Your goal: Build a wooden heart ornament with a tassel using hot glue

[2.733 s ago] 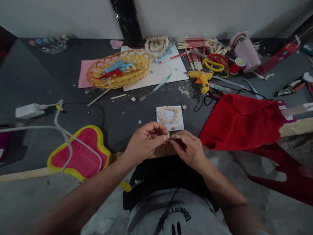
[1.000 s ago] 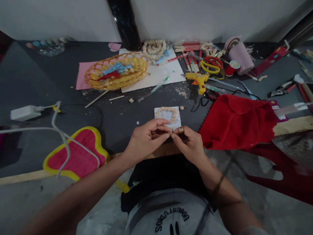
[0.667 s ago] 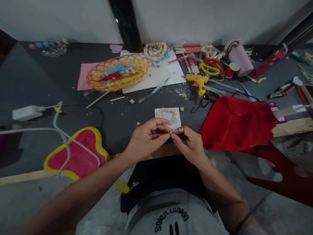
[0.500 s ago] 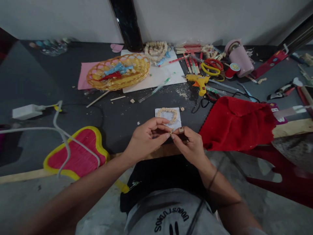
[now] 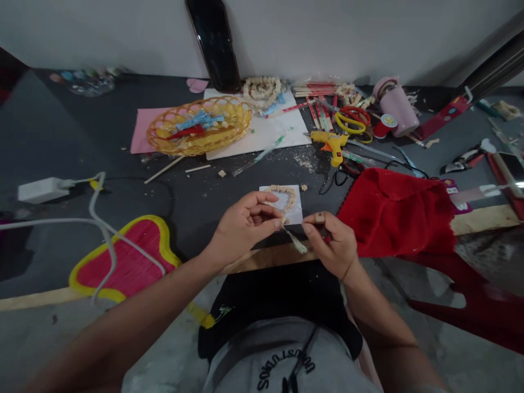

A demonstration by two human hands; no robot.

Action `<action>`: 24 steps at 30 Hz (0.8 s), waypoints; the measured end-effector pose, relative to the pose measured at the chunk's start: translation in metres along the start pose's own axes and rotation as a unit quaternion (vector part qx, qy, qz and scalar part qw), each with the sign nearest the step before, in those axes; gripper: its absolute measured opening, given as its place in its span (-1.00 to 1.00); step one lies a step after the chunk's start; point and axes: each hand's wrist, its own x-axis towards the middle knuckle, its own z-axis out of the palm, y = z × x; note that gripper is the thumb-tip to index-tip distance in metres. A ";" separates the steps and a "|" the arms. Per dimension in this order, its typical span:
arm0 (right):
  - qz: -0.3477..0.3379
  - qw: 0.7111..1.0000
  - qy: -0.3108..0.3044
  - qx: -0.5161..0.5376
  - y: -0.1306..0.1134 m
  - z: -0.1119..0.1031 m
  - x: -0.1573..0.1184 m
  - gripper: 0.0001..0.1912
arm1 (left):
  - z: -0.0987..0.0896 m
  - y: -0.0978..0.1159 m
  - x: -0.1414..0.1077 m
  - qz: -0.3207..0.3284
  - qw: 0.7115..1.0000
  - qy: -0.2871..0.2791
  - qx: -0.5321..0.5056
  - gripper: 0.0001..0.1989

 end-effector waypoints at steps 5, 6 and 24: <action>0.029 0.992 0.090 -0.079 0.025 -0.053 0.035 -0.87 | -0.004 0.007 0.008 0.000 1.000 -0.001 -0.001 -0.57; 0.051 0.991 0.095 -0.078 0.034 -0.062 0.047 -0.84 | -0.004 0.009 0.009 0.002 1.000 0.000 0.000 -0.58; 0.212 0.926 -0.004 -0.313 0.107 -0.050 0.171 -0.57 | -0.049 0.026 -0.037 -0.057 0.996 -0.040 -0.060 -0.65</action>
